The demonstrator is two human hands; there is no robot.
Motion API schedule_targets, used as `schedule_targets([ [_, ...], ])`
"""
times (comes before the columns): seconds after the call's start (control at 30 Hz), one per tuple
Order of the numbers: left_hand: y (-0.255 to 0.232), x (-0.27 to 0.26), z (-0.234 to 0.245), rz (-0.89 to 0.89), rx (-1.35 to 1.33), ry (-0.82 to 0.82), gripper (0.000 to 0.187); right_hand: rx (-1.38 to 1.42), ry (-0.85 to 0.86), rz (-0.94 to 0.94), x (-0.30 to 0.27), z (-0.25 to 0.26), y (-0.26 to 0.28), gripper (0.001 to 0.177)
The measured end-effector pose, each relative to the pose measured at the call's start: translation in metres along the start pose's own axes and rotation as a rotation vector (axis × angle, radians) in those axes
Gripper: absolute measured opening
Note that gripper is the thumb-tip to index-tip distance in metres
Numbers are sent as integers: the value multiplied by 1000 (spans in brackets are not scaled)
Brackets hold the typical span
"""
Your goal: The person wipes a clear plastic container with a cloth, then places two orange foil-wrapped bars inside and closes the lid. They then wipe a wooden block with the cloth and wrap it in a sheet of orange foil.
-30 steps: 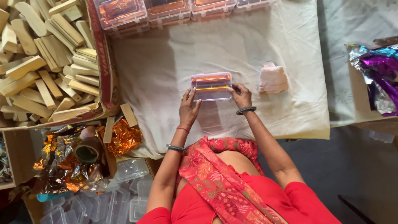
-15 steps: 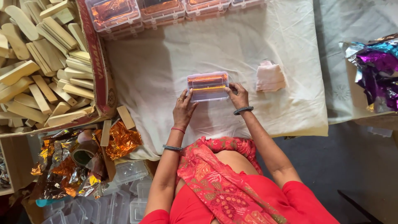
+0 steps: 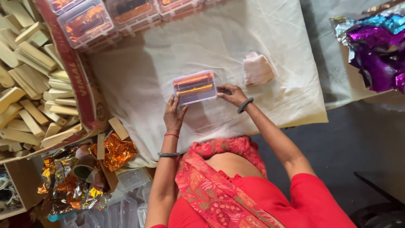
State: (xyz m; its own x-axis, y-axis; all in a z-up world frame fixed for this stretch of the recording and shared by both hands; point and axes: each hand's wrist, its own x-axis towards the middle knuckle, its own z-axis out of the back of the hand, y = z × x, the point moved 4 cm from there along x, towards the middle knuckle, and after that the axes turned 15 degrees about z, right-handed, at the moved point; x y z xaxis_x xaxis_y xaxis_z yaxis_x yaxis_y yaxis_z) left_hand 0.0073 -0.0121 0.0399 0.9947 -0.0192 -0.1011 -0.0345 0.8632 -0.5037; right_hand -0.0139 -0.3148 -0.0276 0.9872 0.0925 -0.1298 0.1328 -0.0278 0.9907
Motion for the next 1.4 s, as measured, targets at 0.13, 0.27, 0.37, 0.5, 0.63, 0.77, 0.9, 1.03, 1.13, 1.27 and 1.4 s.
schedule_targets([
  [0.13, -6, 0, 4, 41, 20, -4, 76, -47, 45, 34, 5, 3, 2, 41],
  [0.27, -12, 1, 5, 101, 62, 25, 77, 79, 91, 110, 8, 4, -18, 42],
  [0.37, -10, 1, 2, 117, 106, 17, 79, 29, 96, -20, 9, 4, 8, 42],
  [0.5, -10, -1, 3, 112, 130, 10, 81, -27, 22, -161, 11, 0, 19, 54],
  [0.63, -16, 2, 2, 120, 132, 23, 80, -267, 12, 27, 21, -1, 23, 59],
  [0.77, -14, 1, 2, 128, 133, 12, 81, -359, 38, 74, 28, -5, 20, 61],
  [0.9, -20, -4, -2, 130, 120, -3, 81, -352, 58, 53, 23, -4, 21, 60],
  [1.03, -24, -4, 1, 142, 135, -53, 79, -407, 34, 113, 24, -6, 21, 57],
  [1.13, -18, -5, -3, 155, 131, -107, 77, -468, 47, 140, 27, -9, 18, 56],
  [1.27, -23, -7, 0, 187, 138, -107, 75, -466, 5, 167, 25, -8, 9, 53],
  [1.4, -21, -9, 1, 214, 132, -106, 75, -500, -38, 221, 24, -9, -2, 53],
])
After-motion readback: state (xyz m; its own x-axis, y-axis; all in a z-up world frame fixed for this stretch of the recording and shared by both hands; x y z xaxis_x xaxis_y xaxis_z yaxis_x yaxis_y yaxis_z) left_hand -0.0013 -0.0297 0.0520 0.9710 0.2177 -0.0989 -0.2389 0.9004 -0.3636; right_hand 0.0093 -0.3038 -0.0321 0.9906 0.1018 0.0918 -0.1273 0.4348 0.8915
